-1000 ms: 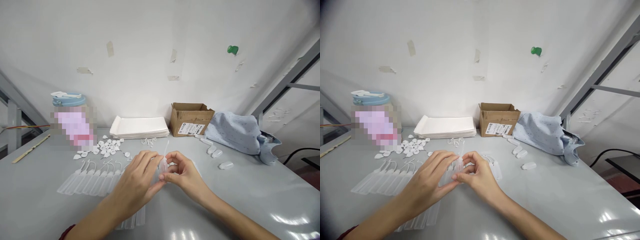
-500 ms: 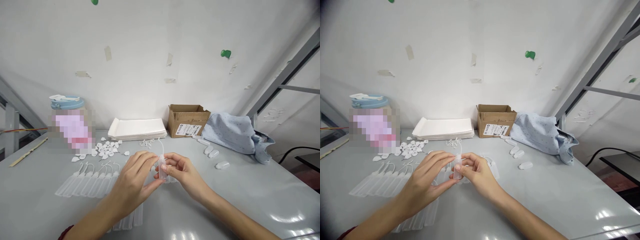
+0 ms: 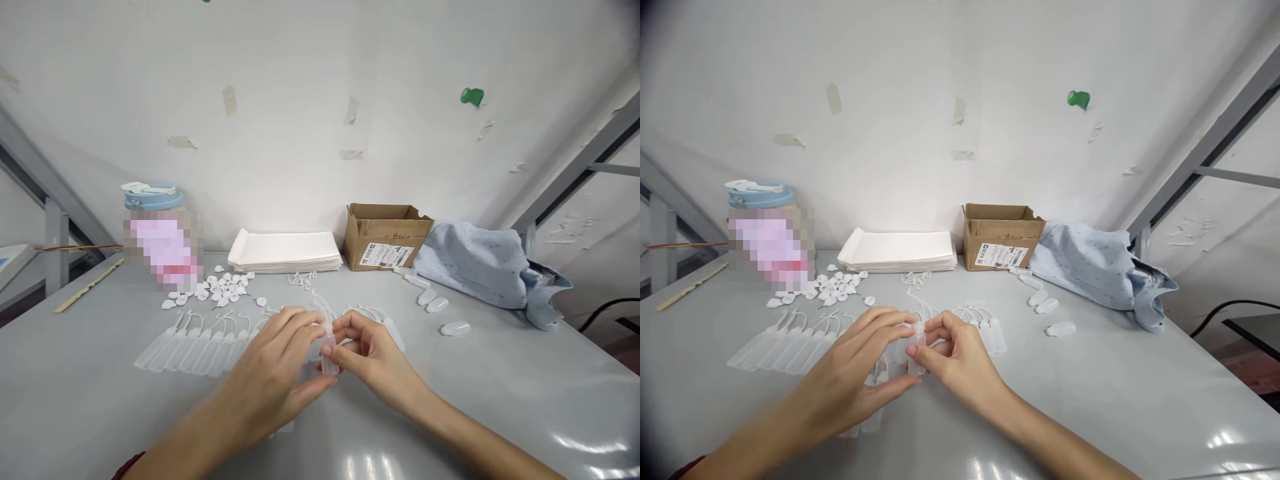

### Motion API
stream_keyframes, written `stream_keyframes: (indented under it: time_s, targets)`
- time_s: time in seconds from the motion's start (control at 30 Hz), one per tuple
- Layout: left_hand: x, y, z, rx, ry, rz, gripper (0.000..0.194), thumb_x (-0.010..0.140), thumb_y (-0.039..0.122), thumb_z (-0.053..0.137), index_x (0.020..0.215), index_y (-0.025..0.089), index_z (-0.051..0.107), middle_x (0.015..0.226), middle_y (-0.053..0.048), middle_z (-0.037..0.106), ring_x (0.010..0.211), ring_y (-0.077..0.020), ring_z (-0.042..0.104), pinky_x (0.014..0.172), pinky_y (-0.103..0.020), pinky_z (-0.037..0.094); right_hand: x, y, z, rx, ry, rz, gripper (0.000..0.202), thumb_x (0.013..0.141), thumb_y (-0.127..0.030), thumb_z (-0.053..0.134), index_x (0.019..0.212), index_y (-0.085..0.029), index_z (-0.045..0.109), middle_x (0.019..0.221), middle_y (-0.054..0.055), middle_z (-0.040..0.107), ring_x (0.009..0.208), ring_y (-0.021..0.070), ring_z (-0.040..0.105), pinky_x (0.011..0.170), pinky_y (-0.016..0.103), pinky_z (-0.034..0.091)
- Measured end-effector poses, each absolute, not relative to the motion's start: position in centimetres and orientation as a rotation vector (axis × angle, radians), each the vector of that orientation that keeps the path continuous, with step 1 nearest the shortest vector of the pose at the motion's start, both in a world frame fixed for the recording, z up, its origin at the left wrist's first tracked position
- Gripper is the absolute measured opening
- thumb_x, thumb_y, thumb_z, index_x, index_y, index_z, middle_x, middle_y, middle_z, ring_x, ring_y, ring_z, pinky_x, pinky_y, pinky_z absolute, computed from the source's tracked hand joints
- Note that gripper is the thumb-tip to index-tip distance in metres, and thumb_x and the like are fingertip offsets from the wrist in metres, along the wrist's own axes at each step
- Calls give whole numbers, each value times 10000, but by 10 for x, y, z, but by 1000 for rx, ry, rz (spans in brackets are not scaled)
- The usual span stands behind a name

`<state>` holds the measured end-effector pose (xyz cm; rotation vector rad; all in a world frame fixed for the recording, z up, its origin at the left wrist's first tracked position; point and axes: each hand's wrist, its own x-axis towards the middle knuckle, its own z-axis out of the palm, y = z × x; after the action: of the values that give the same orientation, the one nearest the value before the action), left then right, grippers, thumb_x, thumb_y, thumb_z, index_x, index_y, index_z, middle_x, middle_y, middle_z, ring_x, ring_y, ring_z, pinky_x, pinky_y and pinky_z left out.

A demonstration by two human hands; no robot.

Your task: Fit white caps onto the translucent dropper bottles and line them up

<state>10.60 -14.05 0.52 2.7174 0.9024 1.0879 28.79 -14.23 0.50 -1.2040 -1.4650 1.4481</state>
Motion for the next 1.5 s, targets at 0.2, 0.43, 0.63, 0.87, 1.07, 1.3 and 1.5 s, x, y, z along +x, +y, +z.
stream_keyframes:
  time_s: [0.2, 0.43, 0.63, 0.87, 1.07, 1.3, 1.5]
  targets:
    - [92, -164, -6, 2725, 938, 1039, 258, 808, 262, 663, 1003, 184, 512, 1021, -83, 627, 993, -238, 551, 848, -394, 490, 284, -154, 2, -1232, -1714, 1565, 186, 779, -270, 657, 916, -181, 566, 685, -19, 618, 553, 107, 576, 509, 211, 401]
    - [83, -173, -21, 2790, 1008, 929, 295, 842, 294, 618, 1099, 197, 512, 1039, -75, 652, 973, -233, 595, 838, -377, 487, 276, -161, -9, -1280, -1796, 1607, 188, 788, -204, 595, 969, -170, 555, 674, 6, 671, 616, 156, 671, 544, 221, 458]
    - [83, -174, -23, 2802, 1020, 879, 256, 833, 262, 616, 1067, 187, 541, 1034, -70, 660, 975, -242, 594, 835, -387, 477, 274, -162, -18, -1310, -1828, 1545, 164, 780, -202, 588, 940, -167, 583, 613, -4, 659, 585, 162, 678, 530, 219, 465]
    - [82, -174, -28, 2818, 1079, 795, 252, 812, 244, 605, 1049, 183, 547, 1038, -91, 651, 1012, -273, 564, 827, -418, 486, 272, -163, -23, -1334, -1840, 1527, 226, 798, -228, 570, 1013, -170, 603, 633, -26, 642, 498, 134, 663, 486, 201, 437]
    - [81, -175, -35, 2784, 1116, 750, 333, 787, 231, 640, 1094, 169, 528, 1080, -95, 621, 1044, -285, 524, 865, -436, 464, 271, -165, -20, -1334, -1810, 1573, 277, 774, -211, 582, 1043, -153, 614, 646, -11, 655, 536, 150, 680, 496, 203, 447]
    - [82, -179, -37, 2799, 1134, 794, 257, 825, 223, 576, 1074, 170, 542, 1053, -97, 620, 1024, -293, 517, 852, -450, 446, 272, -163, -25, -1324, -1735, 1620, 406, 766, -218, 592, 1158, -114, 556, 649, -12, 645, 546, 150, 674, 485, 205, 432]
    - [85, -180, -37, 2892, 1115, 854, 236, 847, 213, 550, 1066, 127, 562, 1023, -115, 635, 1001, -305, 528, 843, -464, 436, 271, -164, -26, -1314, -1700, 1653, 382, 761, -203, 599, 1132, -128, 553, 676, -21, 630, 547, 130, 662, 479, 197, 420]
